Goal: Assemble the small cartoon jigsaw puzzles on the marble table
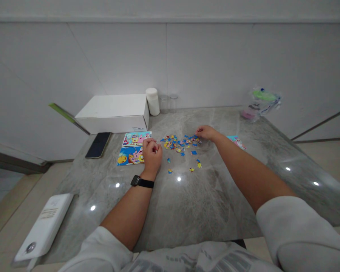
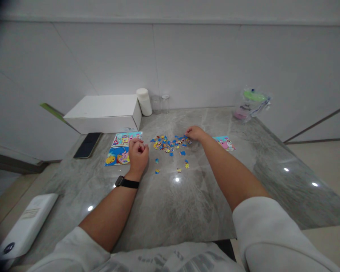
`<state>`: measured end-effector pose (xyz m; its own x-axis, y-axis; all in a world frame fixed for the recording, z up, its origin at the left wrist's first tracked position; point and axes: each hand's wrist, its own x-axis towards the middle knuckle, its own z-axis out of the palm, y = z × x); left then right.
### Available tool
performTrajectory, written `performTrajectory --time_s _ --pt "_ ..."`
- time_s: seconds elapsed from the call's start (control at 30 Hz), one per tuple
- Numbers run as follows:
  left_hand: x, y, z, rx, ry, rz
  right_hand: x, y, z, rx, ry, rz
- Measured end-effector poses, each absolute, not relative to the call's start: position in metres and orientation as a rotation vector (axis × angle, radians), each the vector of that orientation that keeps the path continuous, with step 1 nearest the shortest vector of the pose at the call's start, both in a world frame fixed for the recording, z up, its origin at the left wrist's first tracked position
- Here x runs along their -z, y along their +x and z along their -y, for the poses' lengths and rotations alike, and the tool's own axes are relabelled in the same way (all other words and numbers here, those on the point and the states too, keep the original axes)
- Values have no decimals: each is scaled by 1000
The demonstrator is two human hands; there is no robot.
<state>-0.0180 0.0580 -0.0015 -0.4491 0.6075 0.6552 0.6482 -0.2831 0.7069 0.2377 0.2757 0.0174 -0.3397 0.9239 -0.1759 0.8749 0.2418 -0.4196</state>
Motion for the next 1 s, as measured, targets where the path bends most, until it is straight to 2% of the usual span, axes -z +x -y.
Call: performTrajectory --time_s 0.6,1.0 --pt "5 -18 -57 1820 -1644 1891 -39 201 -280 -691 -1779 2519" --pt "0 -6 -50 1776 -1810 1889 -47 209 -220 -900 -1411 2536"
